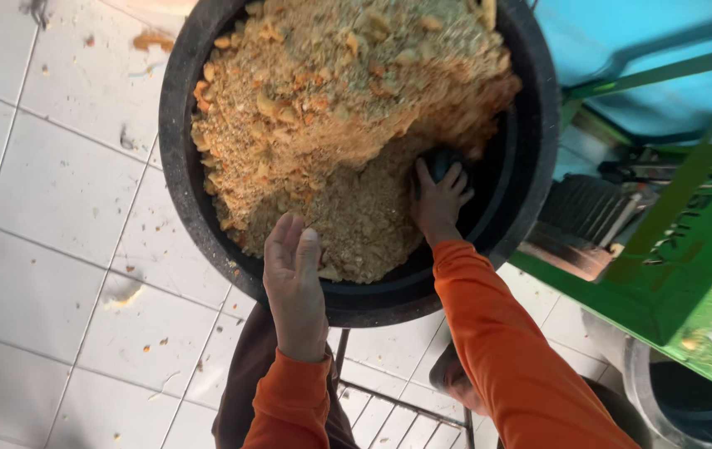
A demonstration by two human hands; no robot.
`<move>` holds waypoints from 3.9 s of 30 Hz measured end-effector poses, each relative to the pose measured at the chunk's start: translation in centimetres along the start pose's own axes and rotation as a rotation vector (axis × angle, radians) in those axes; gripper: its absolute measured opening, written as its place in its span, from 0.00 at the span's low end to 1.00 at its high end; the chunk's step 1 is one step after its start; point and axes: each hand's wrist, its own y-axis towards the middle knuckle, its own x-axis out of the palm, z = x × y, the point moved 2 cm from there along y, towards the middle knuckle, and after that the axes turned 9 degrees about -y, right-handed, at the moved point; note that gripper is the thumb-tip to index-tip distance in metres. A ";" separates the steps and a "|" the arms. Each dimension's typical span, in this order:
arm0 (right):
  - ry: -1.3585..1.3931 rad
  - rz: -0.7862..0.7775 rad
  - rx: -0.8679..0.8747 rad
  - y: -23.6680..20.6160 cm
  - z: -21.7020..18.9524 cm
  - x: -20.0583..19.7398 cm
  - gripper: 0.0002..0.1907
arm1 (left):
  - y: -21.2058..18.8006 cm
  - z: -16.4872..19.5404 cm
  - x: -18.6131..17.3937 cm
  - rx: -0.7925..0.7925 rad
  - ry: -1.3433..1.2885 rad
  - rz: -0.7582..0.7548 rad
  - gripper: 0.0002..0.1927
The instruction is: The person sits on the floor beside a green grinding machine, scoops crushed pieces from a green tray into the machine's hopper using a scoop, and the ground powder collects in a large black basin. They scoop and spread the ground powder in the basin by hand, then refill the tray with more crushed pieces and continue feeding the machine.
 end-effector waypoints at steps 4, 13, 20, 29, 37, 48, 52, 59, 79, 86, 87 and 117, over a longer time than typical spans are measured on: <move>0.259 -0.255 -0.045 -2.8 0.8 -1.8 0.42 | -0.4 0.1 1.0 -0.003 -0.038 -0.015 0.27; -0.067 0.139 -0.277 -1.4 4.5 -3.5 0.47 | -0.4 -1.2 0.9 0.037 0.130 -0.013 0.24; -0.184 -0.098 -0.313 2.5 3.5 -1.7 0.46 | -0.6 -0.6 0.9 0.001 0.065 -0.037 0.24; 0.645 -0.635 -0.043 3.4 3.9 0.5 0.41 | -0.9 0.8 0.8 -0.071 -0.027 -0.005 0.24; 1.010 -0.772 0.133 -0.7 1.1 2.4 0.40 | 0.2 -0.8 1.5 0.012 -0.048 -0.003 0.25; 0.718 0.104 -0.133 -7.4 3.3 -2.0 0.40 | 0.6 -1.1 1.0 0.034 -0.012 0.009 0.26; 0.020 0.453 -0.277 -1.8 2.2 -1.8 0.46 | 0.2 -0.5 1.2 0.013 -0.035 0.029 0.26; 0.103 -0.083 -0.271 2.9 0.3 0.3 0.48 | -0.7 0.7 2.0 -0.033 -0.039 0.034 0.25; 0.423 -0.765 -0.327 5.4 1.5 2.9 0.41 | -0.7 -0.2 1.9 -0.090 -0.011 -0.006 0.24; 0.775 -0.724 -0.222 3.5 1.8 3.6 0.38 | -0.6 -0.9 1.9 -0.079 -0.030 0.004 0.25; 0.853 -0.696 -0.200 3.2 1.9 3.3 0.38 | -0.5 -1.1 1.9 -0.042 -0.037 -0.003 0.25; 2.252 -0.216 -0.104 -16.9 1.5 -8.7 0.34 | -5.2 0.9 5.9 0.824 0.926 -0.232 0.36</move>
